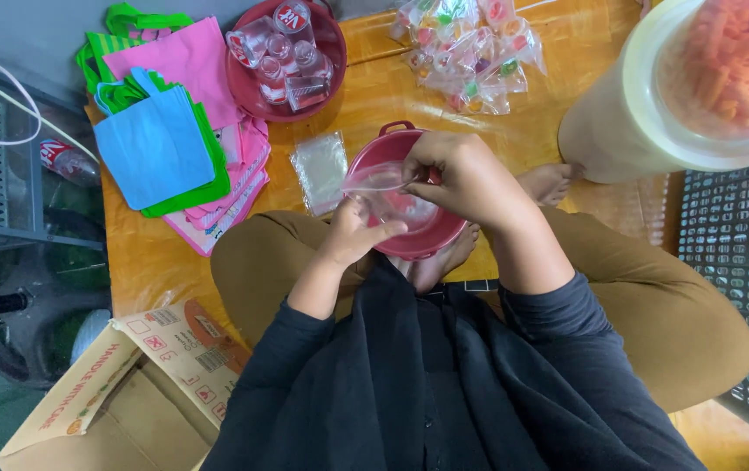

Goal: The person picks up jelly cups from a red bowl and places them into small plastic bags by hand.

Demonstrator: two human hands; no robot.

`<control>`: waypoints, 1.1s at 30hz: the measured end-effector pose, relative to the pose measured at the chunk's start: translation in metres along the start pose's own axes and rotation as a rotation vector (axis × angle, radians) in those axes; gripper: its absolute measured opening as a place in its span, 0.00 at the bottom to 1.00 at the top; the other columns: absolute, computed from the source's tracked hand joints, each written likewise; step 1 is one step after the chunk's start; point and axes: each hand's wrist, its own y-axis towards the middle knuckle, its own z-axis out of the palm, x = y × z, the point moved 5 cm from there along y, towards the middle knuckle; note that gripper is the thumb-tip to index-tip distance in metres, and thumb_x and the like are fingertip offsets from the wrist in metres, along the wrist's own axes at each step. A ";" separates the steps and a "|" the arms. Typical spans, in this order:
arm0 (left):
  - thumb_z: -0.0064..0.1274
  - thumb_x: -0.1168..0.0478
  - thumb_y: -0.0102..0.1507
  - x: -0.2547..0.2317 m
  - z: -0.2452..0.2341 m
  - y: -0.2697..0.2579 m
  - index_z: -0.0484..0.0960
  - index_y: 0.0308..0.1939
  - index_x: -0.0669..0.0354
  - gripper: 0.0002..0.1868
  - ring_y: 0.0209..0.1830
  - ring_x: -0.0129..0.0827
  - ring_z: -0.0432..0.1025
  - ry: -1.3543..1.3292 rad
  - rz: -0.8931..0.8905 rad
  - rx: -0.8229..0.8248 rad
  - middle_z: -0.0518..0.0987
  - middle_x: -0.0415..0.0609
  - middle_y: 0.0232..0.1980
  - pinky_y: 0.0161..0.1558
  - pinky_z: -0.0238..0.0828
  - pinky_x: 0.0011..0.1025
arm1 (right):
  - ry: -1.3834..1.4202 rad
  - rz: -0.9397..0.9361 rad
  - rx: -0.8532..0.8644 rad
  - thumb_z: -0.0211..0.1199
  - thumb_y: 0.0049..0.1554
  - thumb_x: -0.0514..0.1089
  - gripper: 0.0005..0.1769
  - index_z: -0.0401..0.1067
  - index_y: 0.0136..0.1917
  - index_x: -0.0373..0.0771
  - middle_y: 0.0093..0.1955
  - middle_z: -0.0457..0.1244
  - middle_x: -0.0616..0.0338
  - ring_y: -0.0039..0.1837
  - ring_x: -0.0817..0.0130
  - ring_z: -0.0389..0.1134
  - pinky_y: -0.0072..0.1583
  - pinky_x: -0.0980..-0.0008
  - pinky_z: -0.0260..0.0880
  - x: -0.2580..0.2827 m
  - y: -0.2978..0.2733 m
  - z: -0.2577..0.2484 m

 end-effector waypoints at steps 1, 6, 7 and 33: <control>0.78 0.64 0.50 -0.001 0.002 0.004 0.82 0.41 0.53 0.20 0.37 0.23 0.79 0.000 0.001 0.001 0.85 0.44 0.35 0.47 0.75 0.24 | -0.001 0.000 -0.001 0.72 0.49 0.32 0.07 0.75 0.40 0.37 0.36 0.65 0.53 0.42 0.51 0.70 0.47 0.59 0.70 0.000 -0.001 0.001; 0.59 0.58 0.68 0.033 -0.044 0.002 0.86 0.49 0.53 0.08 0.43 0.31 0.78 0.018 0.047 -0.337 0.85 0.49 0.45 0.56 0.76 0.37 | 0.095 -0.016 -0.124 0.73 0.51 0.33 0.07 0.78 0.42 0.40 0.39 0.67 0.57 0.43 0.60 0.70 0.49 0.65 0.70 -0.005 -0.001 -0.006; 0.59 0.58 0.68 0.030 -0.048 0.003 0.86 0.49 0.53 0.08 0.43 0.31 0.78 0.018 0.047 -0.337 0.85 0.49 0.45 0.56 0.76 0.37 | 0.095 -0.016 -0.125 0.73 0.51 0.33 0.07 0.78 0.42 0.40 0.39 0.67 0.57 0.43 0.60 0.70 0.49 0.65 0.70 -0.008 -0.002 -0.007; 0.53 0.69 0.68 -0.054 -0.028 -0.012 0.81 0.43 0.66 0.03 0.39 0.36 0.74 0.405 0.374 -0.439 0.79 0.52 0.40 0.47 0.73 0.34 | -0.167 -0.199 -0.225 0.68 0.57 0.45 0.05 0.78 0.47 0.44 0.48 0.68 0.59 0.53 0.53 0.68 0.54 0.59 0.69 -0.001 0.009 0.057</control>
